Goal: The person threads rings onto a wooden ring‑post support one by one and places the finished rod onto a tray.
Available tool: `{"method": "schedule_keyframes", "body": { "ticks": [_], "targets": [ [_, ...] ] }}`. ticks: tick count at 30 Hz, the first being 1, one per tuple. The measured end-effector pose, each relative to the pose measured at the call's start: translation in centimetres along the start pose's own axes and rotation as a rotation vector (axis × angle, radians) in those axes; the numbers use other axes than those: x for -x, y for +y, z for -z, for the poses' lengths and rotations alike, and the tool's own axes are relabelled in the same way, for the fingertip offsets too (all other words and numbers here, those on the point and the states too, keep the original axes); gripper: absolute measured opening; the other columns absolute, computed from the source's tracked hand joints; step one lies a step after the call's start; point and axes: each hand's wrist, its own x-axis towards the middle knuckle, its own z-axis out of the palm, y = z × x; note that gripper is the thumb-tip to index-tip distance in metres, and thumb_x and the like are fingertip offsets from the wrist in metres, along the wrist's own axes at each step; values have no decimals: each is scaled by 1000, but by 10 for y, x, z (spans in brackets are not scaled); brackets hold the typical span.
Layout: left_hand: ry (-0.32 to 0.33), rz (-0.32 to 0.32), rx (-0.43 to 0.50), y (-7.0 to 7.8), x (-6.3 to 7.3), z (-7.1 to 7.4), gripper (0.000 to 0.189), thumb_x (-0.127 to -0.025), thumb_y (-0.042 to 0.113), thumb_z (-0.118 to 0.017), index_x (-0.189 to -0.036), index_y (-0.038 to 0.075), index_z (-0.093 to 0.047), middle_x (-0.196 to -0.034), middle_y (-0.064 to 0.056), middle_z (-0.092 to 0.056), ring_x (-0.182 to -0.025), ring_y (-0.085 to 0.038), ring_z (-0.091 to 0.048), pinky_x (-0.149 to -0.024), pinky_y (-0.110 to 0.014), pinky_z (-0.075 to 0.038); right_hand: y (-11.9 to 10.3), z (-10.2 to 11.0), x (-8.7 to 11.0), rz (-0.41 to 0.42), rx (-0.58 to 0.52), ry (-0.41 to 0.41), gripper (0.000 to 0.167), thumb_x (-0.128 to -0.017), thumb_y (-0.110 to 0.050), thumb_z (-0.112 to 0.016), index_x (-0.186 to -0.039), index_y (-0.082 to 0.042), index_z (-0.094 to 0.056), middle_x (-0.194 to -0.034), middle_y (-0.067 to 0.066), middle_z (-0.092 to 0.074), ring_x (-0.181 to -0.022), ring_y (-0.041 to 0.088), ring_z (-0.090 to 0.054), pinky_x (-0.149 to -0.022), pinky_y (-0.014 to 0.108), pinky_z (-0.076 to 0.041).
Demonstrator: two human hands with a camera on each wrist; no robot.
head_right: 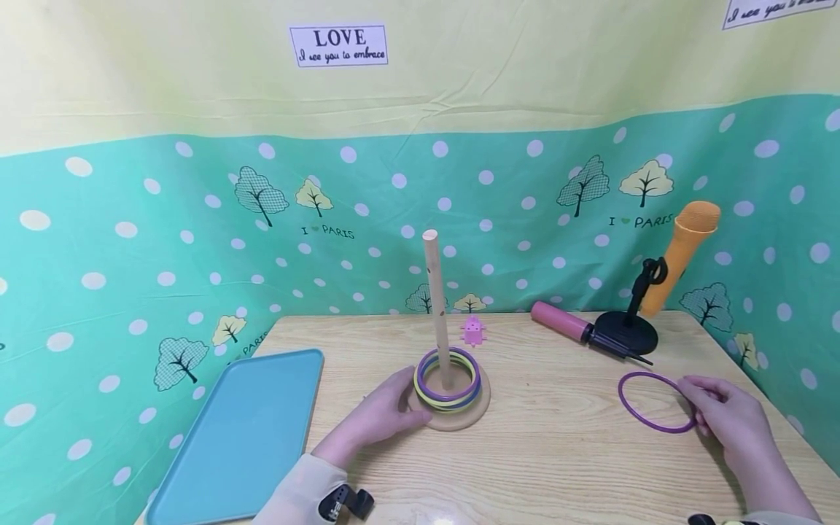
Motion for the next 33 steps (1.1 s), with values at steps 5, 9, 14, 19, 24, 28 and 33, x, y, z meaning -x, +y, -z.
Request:
{"method": "schedule_keyframes", "body": {
  "ticks": [5,9,14,19,24,28,33],
  "targets": [
    [2,-5,-2,1,0,0,95,-95,36,-90,-168,-1,-41,-170,-26,-43,-157,-42,-42,-130,-57,-34,2,-1,0,-21,31,6,64,-114,-37,-60,-148,17,-51,-84,-3,-61,-68,16,-57,-57,28,-54],
    [2,-5,-2,1,0,1,95,-95,35,-90,-168,-1,-41,-170,-27,-43,-157,-42,-42,-130,-57,-34,4,0,-1,-16,36,6,66,-115,-36,-59,-151,18,-48,-84,-3,-60,-67,16,-56,-56,28,-53],
    [0,-4,-6,1,0,1,95,-95,36,-90,-168,-1,-41,-170,-26,-43,-157,-42,-42,-130,-57,-34,7,-1,-2,-8,58,1,69,-115,-36,-57,-156,17,-43,-83,-2,-61,-65,16,-56,-55,28,-53],
    [4,-17,-10,-1,0,0,94,-95,35,-90,-167,-2,-42,-169,-27,-43,-157,-43,-42,-130,-57,-35,12,-3,-5,-5,111,6,71,-115,-39,-56,-159,16,-40,-84,0,-61,-61,18,-57,-53,29,-52],
    [2,-23,-11,-2,-1,0,93,-96,34,-89,-167,-2,-42,-169,-28,-43,-157,-43,-43,-130,-57,-35,13,-3,-6,-4,151,0,71,-115,-39,-56,-158,15,-42,-87,2,-61,-61,21,-57,-52,32,-50],
    [2,-26,-13,-2,-1,0,93,-96,34,-89,-167,-3,-42,-169,-28,-43,-156,-44,-43,-130,-57,-35,12,-4,-5,3,178,-20,70,-114,-38,-57,-157,16,-43,-87,3,-62,-62,22,-57,-52,32,-50],
    [2,-26,-14,-2,-1,0,94,-95,34,-89,-166,-4,-41,-169,-29,-43,-156,-44,-43,-130,-57,-35,10,-5,-4,-14,214,-32,66,-114,-35,-60,-153,16,-46,-84,4,-62,-64,24,-56,-53,32,-49]
  ]
}}
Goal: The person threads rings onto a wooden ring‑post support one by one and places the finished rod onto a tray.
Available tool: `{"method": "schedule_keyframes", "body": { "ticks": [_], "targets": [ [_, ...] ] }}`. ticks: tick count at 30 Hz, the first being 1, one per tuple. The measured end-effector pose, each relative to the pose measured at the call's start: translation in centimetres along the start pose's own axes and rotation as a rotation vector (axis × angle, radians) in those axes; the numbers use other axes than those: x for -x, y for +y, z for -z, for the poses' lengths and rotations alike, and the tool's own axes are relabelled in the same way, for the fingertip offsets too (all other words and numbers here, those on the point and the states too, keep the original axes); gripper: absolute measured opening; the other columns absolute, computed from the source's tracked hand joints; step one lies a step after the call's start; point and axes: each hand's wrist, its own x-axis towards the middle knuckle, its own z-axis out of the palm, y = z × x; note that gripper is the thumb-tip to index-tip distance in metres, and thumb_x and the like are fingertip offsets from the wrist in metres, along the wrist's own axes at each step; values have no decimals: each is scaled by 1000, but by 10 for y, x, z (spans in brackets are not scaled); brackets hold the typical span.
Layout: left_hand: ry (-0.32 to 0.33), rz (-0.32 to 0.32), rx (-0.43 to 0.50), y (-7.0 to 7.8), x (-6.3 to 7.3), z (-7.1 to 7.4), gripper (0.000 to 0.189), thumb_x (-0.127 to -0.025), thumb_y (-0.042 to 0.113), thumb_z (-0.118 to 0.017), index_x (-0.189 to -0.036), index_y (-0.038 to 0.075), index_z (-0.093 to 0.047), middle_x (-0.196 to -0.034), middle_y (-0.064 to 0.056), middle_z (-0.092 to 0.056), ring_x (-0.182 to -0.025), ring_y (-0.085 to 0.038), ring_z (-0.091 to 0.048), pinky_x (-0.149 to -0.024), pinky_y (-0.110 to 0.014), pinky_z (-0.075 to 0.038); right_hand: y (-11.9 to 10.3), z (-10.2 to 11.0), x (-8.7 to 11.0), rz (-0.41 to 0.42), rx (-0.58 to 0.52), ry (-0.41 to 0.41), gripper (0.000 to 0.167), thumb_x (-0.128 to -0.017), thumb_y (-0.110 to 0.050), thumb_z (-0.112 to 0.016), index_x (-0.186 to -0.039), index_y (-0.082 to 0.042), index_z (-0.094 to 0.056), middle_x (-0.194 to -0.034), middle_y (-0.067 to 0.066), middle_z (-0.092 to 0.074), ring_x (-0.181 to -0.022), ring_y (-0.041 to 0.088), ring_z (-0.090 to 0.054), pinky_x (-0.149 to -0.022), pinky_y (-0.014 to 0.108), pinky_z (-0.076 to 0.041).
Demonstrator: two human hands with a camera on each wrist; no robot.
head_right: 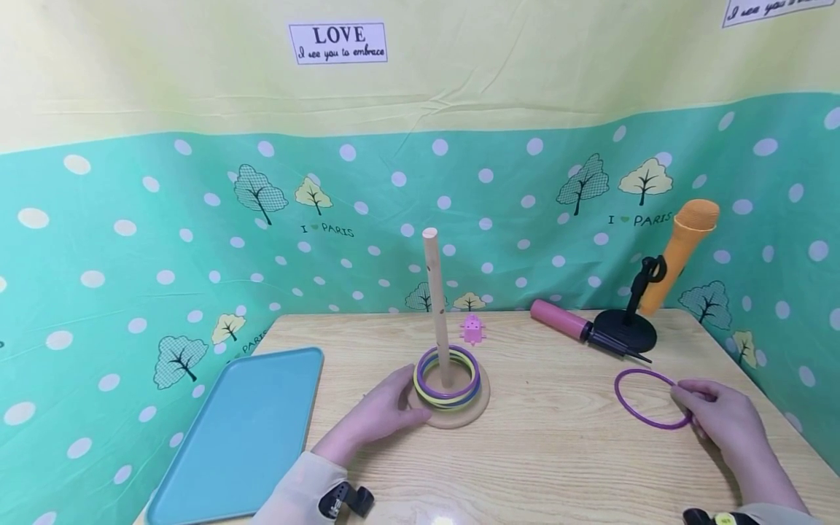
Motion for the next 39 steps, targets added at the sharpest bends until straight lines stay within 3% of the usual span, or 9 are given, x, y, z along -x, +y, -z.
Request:
{"method": "schedule_keyframes", "body": {
  "ticks": [9,26,39],
  "targets": [
    [-1,-1,6,1,0,1,93,-95,34,-89,-167,-2,-42,-169,-27,-44,-156,-42,-43,-130,-57,-35,2,1,-3,29,48,-6,58,-112,-30,-64,-145,17,-54,-78,3,-60,-60,25,-56,-51,33,-49],
    [-2,13,12,5,2,2,94,-95,34,-90,-167,-4,-42,-169,-28,-43,-157,-44,-42,-130,-59,-34,3,0,-3,24,89,-4,50,-111,-26,-65,-136,16,-60,-83,6,-63,-62,27,-57,-52,34,-50],
    [-1,10,14,2,1,1,94,-95,35,-89,-167,-2,-42,-169,-27,-43,-157,-44,-42,-130,-58,-34,3,-3,-1,8,91,2,51,-112,-27,-64,-139,16,-59,-83,7,-63,-66,28,-57,-54,34,-48]
  ]
}}
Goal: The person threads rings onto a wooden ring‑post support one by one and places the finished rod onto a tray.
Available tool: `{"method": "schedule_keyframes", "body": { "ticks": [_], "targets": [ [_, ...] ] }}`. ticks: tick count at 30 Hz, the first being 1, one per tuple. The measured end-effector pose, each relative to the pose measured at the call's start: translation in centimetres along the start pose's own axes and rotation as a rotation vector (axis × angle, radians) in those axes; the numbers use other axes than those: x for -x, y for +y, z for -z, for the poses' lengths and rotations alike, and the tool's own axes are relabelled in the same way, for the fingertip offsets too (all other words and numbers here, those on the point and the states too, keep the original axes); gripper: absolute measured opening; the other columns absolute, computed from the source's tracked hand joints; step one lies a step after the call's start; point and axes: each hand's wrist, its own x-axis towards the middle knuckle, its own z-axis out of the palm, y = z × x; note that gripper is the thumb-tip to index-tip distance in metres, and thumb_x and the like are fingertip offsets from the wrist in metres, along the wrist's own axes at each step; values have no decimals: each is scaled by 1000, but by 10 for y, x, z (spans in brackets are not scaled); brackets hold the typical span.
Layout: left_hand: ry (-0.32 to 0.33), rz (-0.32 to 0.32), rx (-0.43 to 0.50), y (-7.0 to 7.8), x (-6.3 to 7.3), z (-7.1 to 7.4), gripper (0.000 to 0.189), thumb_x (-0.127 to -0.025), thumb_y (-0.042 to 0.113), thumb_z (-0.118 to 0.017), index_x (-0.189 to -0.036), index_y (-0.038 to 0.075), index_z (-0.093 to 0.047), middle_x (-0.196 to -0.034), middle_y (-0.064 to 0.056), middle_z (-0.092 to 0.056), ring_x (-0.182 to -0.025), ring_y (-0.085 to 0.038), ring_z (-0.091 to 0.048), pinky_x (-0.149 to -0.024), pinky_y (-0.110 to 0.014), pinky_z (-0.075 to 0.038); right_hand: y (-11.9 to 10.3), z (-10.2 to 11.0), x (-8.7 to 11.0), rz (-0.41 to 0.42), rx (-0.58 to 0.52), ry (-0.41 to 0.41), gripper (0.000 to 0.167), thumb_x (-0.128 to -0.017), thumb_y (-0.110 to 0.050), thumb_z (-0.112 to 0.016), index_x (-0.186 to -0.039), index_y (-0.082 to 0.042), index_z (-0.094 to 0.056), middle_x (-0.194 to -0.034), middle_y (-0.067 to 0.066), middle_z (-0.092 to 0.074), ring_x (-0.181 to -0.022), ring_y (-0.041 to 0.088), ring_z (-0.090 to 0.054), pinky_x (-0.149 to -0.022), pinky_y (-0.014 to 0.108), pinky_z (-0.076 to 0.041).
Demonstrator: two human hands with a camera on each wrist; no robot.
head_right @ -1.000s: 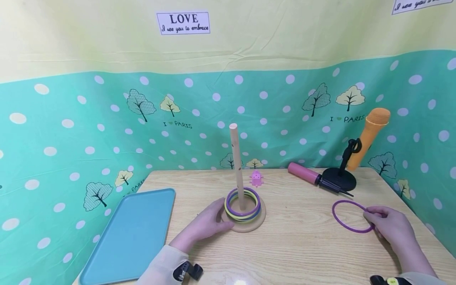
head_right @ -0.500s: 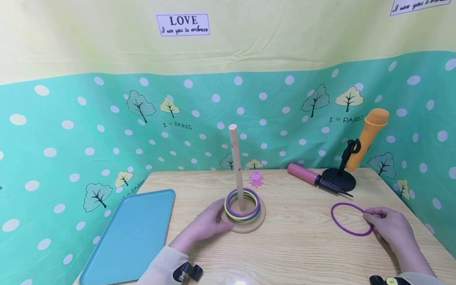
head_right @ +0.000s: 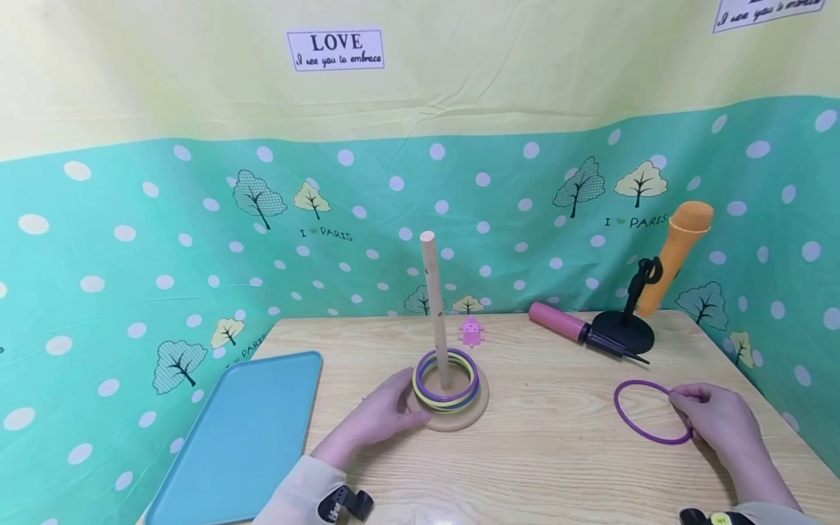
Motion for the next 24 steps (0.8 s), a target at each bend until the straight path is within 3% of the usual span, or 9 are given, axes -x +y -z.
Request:
{"method": "schedule_keyframes", "body": {
  "ticks": [14,24],
  "targets": [
    [-1,10,-9,-1,0,-2,95,-95,37,-89,-167,-2,-42,-170,-27,-42,-157,-44,-42,-130,-58,-34,2,1,2,78,16,62,56,-114,-34,-62,-140,16,-60,-82,4,-66,-62,23,-59,-52,32,-48],
    [1,0,-7,-1,0,-1,95,-95,35,-90,-167,-3,-42,-169,-28,-42,-157,-44,-42,-130,-58,-34,0,0,4,79,5,71,62,-114,-40,-62,-145,14,-58,-84,5,-65,-61,25,-58,-50,33,-48]
  ]
}}
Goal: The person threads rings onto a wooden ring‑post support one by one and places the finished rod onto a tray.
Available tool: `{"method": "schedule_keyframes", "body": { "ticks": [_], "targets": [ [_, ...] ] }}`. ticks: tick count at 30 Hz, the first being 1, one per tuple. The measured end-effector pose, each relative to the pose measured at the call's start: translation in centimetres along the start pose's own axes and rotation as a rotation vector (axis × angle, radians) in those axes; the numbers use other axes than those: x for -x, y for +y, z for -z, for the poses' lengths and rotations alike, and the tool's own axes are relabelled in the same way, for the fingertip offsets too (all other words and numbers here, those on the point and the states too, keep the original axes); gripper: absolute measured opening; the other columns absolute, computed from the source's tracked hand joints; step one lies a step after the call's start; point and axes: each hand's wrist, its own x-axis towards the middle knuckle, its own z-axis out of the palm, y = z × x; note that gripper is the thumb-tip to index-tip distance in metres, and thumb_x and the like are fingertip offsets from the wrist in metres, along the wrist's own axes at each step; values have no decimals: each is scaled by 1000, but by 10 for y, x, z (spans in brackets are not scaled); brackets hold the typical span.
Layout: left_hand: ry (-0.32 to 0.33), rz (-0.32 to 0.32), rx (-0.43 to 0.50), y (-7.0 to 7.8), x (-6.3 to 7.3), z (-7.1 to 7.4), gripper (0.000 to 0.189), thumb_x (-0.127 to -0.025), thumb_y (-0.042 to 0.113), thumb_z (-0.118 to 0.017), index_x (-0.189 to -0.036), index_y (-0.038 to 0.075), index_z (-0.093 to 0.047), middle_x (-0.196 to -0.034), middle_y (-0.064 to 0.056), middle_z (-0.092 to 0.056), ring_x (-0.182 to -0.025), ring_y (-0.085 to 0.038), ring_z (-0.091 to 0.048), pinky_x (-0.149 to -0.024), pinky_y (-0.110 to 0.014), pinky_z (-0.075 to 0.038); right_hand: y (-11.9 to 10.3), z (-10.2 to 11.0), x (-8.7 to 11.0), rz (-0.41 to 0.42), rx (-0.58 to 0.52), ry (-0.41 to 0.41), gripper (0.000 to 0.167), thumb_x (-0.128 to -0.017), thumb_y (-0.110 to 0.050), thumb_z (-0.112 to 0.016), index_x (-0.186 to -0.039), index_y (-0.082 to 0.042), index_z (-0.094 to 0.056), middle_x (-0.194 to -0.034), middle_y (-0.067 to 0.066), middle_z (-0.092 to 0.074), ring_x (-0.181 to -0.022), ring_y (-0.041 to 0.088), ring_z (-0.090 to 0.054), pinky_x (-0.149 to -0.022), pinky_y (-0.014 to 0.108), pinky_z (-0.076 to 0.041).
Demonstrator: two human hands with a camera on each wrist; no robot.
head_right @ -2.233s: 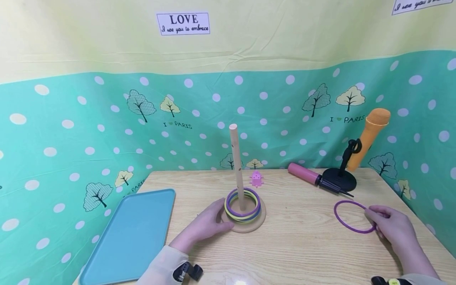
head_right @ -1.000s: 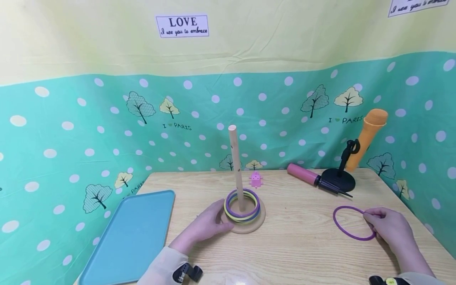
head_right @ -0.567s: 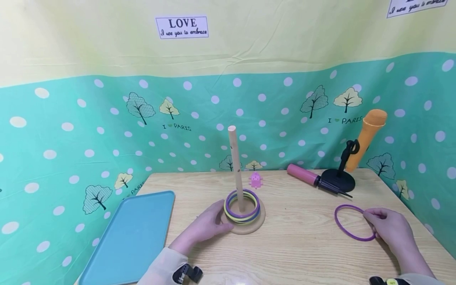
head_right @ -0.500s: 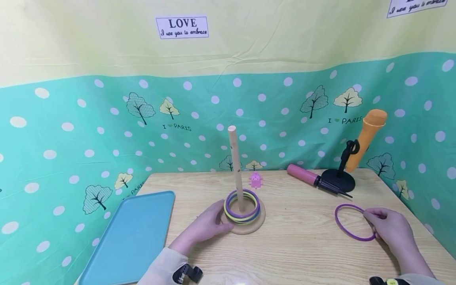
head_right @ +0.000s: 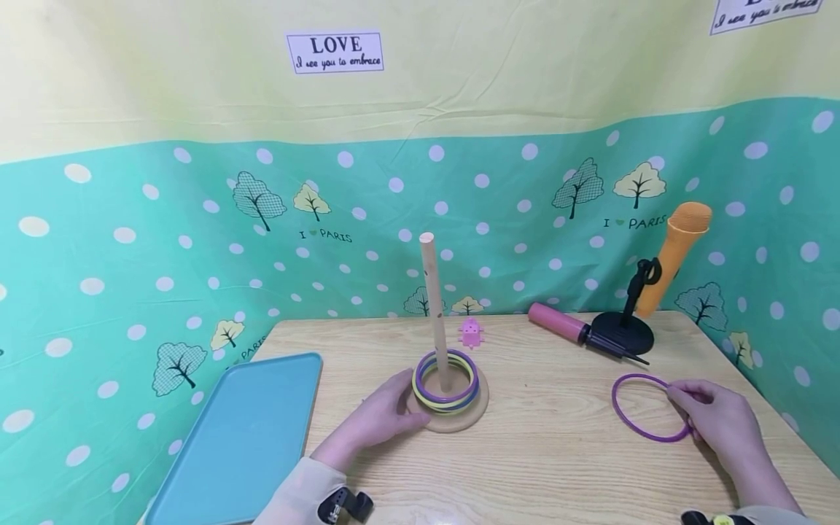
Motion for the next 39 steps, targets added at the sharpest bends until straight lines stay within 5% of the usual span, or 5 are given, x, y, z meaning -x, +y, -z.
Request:
{"method": "schedule_keyframes", "body": {
  "ticks": [8,25,34,39],
  "targets": [
    [0,-3,9,0,0,0,94,-95,35,-90,-167,-2,-42,-169,-28,-43,-157,-43,-42,-130,-58,-34,-4,1,2,15,-4,6,67,-114,-45,-61,-147,13,-57,-84,5,-65,-61,26,-57,-50,33,-47],
    [5,-18,9,-3,-1,-1,94,-94,35,-90,-167,-1,-43,-168,-27,-45,-156,-42,-44,-129,-58,-35,-16,2,2,34,-74,9,72,-111,-53,-63,-150,7,-60,-114,16,-71,-78,22,-56,-58,30,-50],
    [3,-2,15,-1,-1,-1,95,-94,36,-90,-167,-1,-42,-169,-26,-44,-156,-42,-44,-129,-58,-35,-30,6,9,75,-137,9,70,-110,-54,-64,-142,9,-66,-84,5,-68,-70,19,-57,-55,31,-48],
    [6,-14,17,-1,-1,0,94,-94,34,-90,-166,-2,-43,-168,-26,-45,-156,-42,-44,-129,-57,-35,-37,8,12,83,-203,-7,43,-109,-53,-67,-120,-14,-79,-80,6,-67,-67,19,-58,-54,34,-49]
  ]
}}
